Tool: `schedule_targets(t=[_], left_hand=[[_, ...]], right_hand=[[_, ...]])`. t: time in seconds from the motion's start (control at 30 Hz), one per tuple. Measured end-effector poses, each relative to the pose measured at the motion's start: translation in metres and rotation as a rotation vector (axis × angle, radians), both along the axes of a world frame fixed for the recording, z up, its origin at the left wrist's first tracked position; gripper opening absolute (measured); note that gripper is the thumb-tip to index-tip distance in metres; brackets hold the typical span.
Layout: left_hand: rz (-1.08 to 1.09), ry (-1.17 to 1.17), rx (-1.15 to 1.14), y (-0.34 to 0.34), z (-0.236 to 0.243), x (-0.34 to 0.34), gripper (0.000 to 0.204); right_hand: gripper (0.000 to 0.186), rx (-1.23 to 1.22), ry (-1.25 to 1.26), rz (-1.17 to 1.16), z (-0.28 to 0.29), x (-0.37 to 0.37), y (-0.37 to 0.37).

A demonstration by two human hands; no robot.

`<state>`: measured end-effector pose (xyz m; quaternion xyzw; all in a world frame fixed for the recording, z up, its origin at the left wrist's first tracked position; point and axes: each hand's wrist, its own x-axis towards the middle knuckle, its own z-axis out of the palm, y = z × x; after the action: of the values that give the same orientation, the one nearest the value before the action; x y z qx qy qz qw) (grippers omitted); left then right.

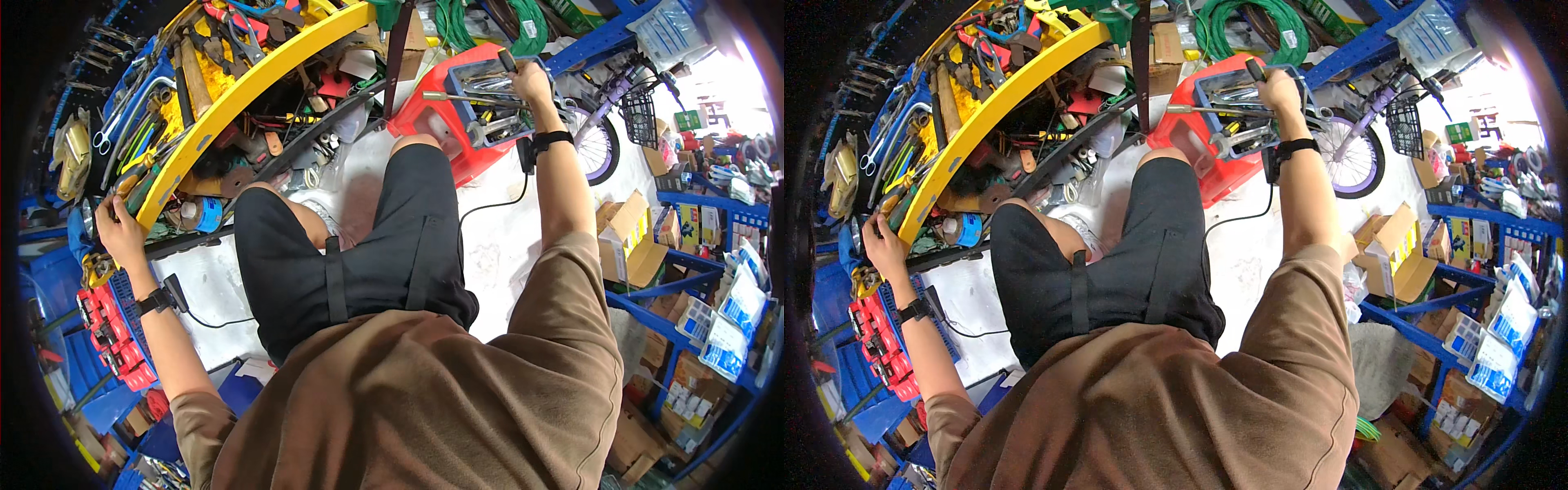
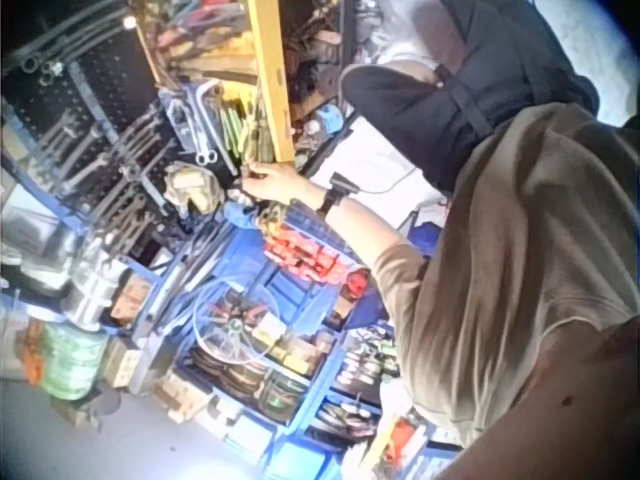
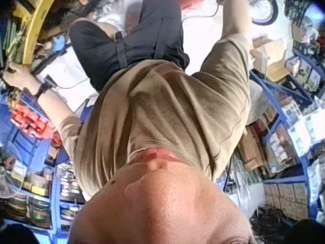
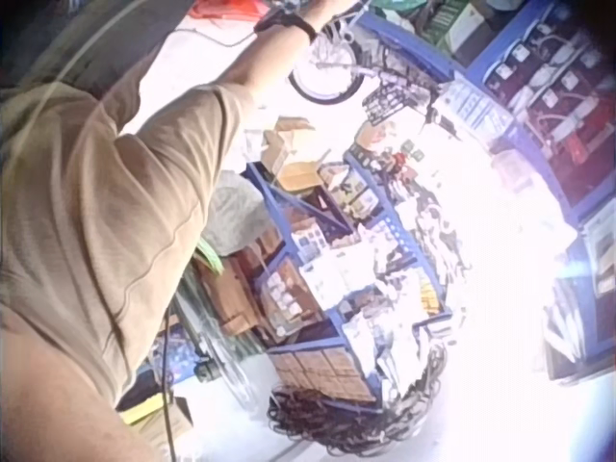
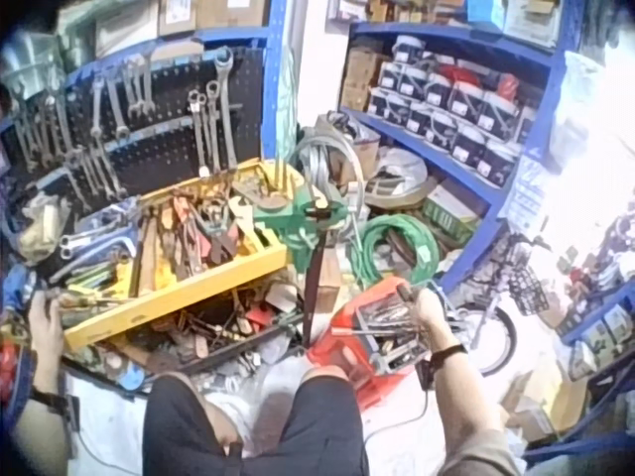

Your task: Sorting and organizing various wrenches, screwdrivers, and other tools on a workbench and in a toolbox.

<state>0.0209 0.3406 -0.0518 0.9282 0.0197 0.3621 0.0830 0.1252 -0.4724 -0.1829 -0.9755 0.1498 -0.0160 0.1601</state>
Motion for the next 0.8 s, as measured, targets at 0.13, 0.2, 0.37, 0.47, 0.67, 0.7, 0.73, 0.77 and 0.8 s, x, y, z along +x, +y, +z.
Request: schedule_targets(t=[0.13, 0.2, 0.37, 0.47, 0.67, 0.7, 0.73, 0.77, 0.8], left_hand=[[0.017, 0.003, 0.005, -0.002, -0.003, 0.004, 0.033], [0.007, 0.007, 0.008, -0.004, -0.004, 0.006, 0.033], [0.018, 0.017, -0.014, -0.001, -0.001, 0.003, 0.034], [0.022, 0.022, -0.002, 0.003, -0.001, 0.002, 0.034], [0.034, 0.026, 0.004, 0.0, -0.008, 0.01, 0.035], [0.044, 0.023, 0.003, -0.003, -0.01, 0.014, 0.035], [0.042, 0.018, 0.0, -0.003, -0.01, 0.016, 0.035], [0.041, 0.025, -0.001, 0.002, -0.007, 0.011, 0.036], [0.038, 0.03, -0.003, 0.006, -0.005, 0.007, 0.037]], right_hand=[[0.041, 0.05, -0.257, -0.041, 0.029, -0.003, -0.009], [0.04, 0.072, -0.396, -0.072, 0.038, -0.004, -0.015], [0.039, 0.146, -0.633, -0.177, 0.08, -0.011, -0.009], [0.038, 0.136, -0.729, -0.212, 0.106, -0.018, 0.0], [0.038, 0.283, -0.972, -0.146, 0.134, -0.032, -0.014], [0.043, 0.35, -1.026, -0.127, 0.141, -0.038, -0.023], [0.047, 0.424, -1.078, -0.102, 0.147, -0.043, -0.028], [0.047, 0.539, -1.133, -0.063, 0.153, -0.049, -0.014], [0.046, 0.654, -1.187, -0.023, 0.16, -0.062, -0.003]])
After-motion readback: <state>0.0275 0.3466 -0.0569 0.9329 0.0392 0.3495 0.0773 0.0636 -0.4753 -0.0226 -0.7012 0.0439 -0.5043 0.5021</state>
